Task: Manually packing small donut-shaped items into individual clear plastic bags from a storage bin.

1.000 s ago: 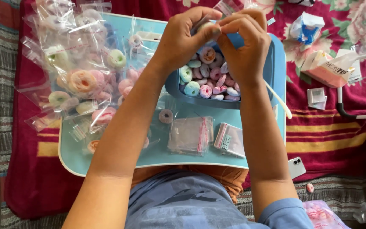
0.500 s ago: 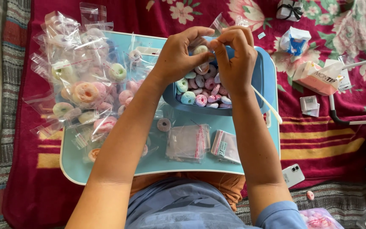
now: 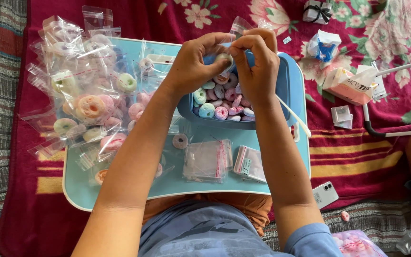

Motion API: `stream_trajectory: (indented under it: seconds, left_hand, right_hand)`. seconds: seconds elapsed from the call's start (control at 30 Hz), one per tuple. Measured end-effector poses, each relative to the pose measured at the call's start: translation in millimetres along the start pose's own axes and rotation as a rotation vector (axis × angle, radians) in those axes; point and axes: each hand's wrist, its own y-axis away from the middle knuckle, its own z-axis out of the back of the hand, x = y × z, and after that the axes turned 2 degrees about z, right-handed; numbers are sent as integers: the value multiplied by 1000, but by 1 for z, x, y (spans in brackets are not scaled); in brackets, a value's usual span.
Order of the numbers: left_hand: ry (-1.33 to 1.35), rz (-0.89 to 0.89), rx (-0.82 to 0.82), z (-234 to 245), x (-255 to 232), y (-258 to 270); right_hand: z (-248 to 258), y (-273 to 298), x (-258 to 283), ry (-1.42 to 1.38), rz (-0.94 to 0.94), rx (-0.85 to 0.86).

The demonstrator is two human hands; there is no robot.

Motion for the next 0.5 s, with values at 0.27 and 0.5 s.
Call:
stream_trajectory:
  seconds: [0.27, 0.5]
  left_hand:
    - [-44, -11, -59, 1, 3, 0]
    - [-24, -24, -97, 0, 6, 0]
  right_hand:
    - [0, 0, 3, 13, -2, -15]
    - [2, -2, 7, -7, 9, -29]
